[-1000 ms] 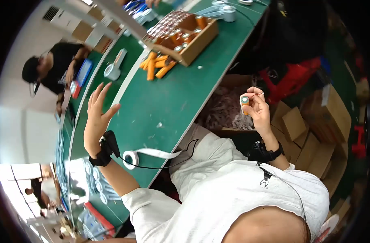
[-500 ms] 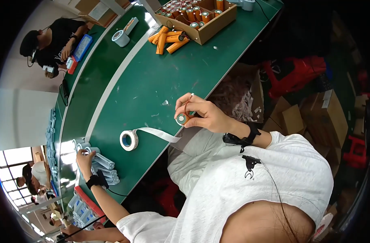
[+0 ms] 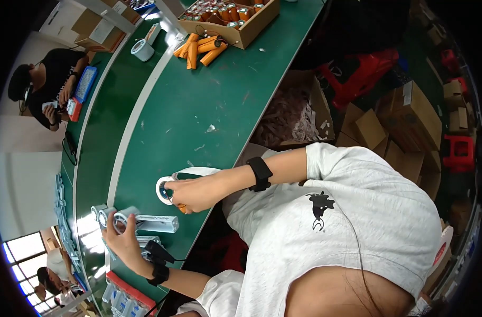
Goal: The person applies adhesive tape to batteries and inserts them into fan housings by hand, repeating the process for several units.
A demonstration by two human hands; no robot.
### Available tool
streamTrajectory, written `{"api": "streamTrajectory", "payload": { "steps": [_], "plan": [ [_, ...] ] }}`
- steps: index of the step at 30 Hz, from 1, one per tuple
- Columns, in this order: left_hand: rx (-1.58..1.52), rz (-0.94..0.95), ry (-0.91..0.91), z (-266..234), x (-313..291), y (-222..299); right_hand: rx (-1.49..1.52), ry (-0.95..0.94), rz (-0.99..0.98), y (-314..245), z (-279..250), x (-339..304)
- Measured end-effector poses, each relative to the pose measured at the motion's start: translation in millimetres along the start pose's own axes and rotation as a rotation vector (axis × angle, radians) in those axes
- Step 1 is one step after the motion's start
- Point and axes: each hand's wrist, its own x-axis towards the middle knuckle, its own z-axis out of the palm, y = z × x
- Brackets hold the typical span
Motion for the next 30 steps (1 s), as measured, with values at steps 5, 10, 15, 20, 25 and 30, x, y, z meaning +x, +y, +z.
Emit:
{"api": "streamTrajectory", "payload": {
  "steps": [5, 10, 15, 20, 25, 30],
  "plan": [
    [-0.025, -0.034, -0.042, 43.5, -21.0, 8.4, -0.434, 0.058, -0.041, 20.4, -18.2, 12.0],
    [-0.011, -0.074, -0.108, 46.1, -21.9, 13.6, -0.506, 0.163, 0.220, 15.1, -77.2, -28.8],
    [0.248, 0.178, 0.024, 57.3, -22.3, 5.3, -0.128, 0.126, 0.304, -16.9, -93.6, -35.8],
    [0.094, 0.528, -0.227, 59.6, -27.6, 45.4, 0.445, 0.226, 0.155, -17.7, -100.1, -49.5],
    [0.021, 0.449, -0.569, 56.4, -34.9, 66.6, 0.739, 0.551, -0.173, -14.0, -118.9, -75.0],
    [-0.306, 0.360, -0.684, 65.7, -37.8, 77.9, 0.788, 0.871, -0.224, -7.1, -144.0, -123.2]
  ]
}}
